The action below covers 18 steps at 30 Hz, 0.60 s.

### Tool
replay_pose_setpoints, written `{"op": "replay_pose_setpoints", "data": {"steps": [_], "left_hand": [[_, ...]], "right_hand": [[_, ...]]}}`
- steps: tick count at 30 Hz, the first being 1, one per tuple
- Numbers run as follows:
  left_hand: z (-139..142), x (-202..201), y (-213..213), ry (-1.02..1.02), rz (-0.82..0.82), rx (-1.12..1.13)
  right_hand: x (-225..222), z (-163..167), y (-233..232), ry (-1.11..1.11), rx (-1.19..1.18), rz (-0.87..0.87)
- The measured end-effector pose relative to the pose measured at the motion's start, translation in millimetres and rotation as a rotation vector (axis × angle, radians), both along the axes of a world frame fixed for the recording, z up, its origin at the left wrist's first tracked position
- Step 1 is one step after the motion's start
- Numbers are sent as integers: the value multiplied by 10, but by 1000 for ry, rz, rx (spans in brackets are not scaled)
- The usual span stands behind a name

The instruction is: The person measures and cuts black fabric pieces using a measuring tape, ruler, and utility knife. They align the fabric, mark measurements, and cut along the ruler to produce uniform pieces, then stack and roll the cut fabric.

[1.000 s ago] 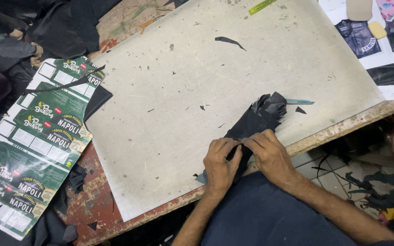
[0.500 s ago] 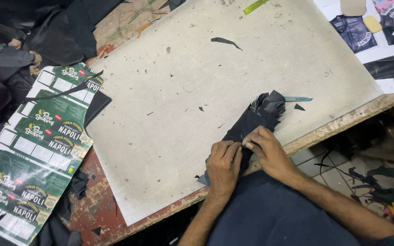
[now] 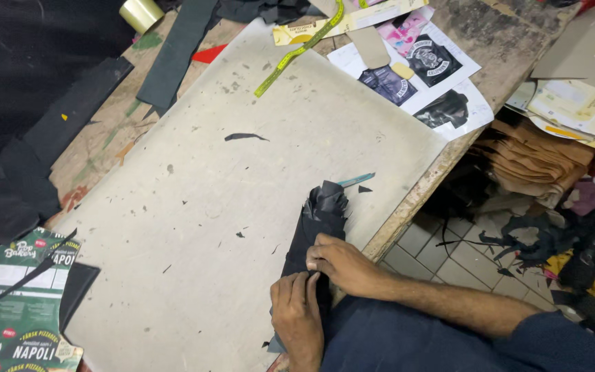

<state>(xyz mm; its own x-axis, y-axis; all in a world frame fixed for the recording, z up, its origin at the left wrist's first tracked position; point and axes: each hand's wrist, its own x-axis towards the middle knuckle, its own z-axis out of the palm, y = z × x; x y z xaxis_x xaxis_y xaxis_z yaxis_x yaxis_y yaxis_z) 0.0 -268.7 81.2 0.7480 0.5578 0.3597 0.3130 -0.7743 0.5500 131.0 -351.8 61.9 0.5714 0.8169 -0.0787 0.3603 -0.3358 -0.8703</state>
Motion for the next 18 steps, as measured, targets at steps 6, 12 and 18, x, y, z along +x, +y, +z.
{"op": "replay_pose_setpoints", "data": {"steps": [6,12,18], "left_hand": [[-110,15,-42,-34,49,49],[-184,-31,18,247,113,-130],[-229,-98,117,429,72,-119]], "right_hand": [[7,-26,-17,25,42,-65],[3,-40,-1,3,13,-70],[10,-100,28,-300,144,-122]]}}
